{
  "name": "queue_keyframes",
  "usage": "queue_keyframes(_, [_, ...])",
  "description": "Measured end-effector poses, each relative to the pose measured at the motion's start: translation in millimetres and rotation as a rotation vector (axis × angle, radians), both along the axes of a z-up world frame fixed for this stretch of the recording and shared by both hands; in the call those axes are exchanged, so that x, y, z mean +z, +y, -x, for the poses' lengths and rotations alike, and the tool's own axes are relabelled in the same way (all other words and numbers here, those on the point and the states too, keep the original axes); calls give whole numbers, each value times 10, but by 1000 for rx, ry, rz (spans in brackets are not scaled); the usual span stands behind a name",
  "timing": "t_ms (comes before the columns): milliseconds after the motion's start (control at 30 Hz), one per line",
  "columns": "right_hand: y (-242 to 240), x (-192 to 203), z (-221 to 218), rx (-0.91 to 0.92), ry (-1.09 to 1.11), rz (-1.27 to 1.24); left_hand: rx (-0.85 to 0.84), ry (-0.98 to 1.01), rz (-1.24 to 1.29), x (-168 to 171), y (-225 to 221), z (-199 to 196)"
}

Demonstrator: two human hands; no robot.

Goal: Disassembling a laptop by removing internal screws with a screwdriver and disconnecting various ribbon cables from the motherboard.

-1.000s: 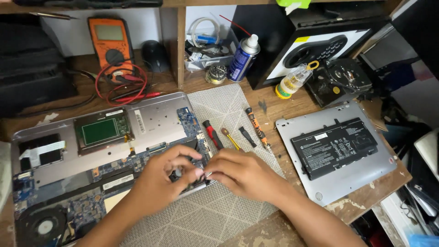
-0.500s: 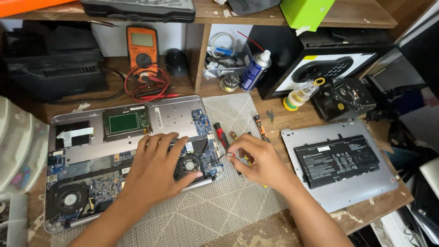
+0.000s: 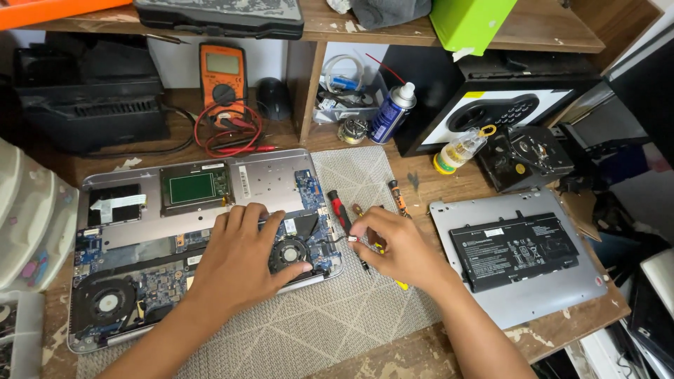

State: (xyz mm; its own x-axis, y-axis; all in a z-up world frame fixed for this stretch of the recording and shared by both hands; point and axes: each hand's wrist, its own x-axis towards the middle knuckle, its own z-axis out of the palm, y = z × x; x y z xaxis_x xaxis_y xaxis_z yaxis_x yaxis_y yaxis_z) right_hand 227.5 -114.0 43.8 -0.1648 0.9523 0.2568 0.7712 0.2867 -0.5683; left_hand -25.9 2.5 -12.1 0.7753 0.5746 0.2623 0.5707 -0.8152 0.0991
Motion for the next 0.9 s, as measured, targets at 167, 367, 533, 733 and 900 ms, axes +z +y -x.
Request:
queue_keyframes(167, [7,10,-1,-8,-16,53,6,4,23,19,5,-25])
queue_keyframes(367, [4,44,-15,-31,-41,84,11,64,-33,-13,-68,-53])
queue_keyframes(533, [-1,23,-19,34,8,55,7,35,-61,-22,-124,-52])
queue_keyframes(733, [-13,50,34,133,92,-67,-24,-120,-200,39,-153,-54])
queue_keyframes(900, [-34,105,141,174,151,-93,-300,-476,-41,46,-224,-95])
